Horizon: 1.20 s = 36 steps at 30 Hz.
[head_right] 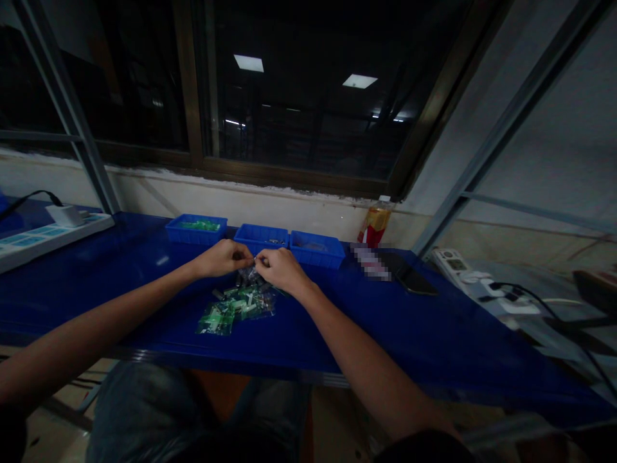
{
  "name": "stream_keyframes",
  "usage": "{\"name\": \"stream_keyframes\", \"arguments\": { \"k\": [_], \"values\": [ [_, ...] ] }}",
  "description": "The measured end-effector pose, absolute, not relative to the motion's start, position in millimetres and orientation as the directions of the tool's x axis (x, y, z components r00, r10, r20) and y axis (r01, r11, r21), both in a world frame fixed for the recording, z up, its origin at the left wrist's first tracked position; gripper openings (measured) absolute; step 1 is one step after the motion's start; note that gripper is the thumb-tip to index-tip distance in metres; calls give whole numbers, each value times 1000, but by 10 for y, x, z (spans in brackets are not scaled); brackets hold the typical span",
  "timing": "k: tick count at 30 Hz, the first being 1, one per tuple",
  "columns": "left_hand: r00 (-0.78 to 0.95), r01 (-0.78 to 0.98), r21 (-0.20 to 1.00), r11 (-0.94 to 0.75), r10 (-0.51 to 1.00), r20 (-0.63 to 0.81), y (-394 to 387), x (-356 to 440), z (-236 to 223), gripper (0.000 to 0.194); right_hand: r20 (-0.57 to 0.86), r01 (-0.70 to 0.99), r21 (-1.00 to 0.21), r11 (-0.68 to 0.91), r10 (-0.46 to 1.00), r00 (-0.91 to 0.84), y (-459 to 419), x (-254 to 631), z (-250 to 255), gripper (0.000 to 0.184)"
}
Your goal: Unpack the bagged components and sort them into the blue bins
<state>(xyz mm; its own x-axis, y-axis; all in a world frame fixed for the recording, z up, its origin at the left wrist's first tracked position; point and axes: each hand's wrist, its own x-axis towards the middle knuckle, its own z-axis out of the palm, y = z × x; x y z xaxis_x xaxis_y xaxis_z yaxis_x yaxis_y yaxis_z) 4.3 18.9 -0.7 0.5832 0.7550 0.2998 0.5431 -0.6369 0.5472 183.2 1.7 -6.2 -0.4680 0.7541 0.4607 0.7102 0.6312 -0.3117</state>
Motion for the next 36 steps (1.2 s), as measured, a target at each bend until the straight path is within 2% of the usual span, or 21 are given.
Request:
{"name": "stream_keyframes", "arguments": {
  "k": [13,24,30,33,36],
  "values": [
    [532,575,560,-597,792,299,158,71,11,19,477,773,-369,515,819,-318,-1,1745,-92,12],
    [560,558,580,-593,785,264,169,80,9,23,463,774,-359,522,819,-338,2,1754,-98,13],
    [561,526,633,-567,791,243,180,81,-2,24,497,754,-350,556,792,-354,29,1755,-131,11],
    [538,509,658,-556,802,261,197,64,1,22,507,700,-423,576,790,-344,56,1757,-155,11],
    [486,499,688,-526,828,280,228,38,-2,22,476,594,-579,559,823,-311,79,1759,-172,16]
  ]
}}
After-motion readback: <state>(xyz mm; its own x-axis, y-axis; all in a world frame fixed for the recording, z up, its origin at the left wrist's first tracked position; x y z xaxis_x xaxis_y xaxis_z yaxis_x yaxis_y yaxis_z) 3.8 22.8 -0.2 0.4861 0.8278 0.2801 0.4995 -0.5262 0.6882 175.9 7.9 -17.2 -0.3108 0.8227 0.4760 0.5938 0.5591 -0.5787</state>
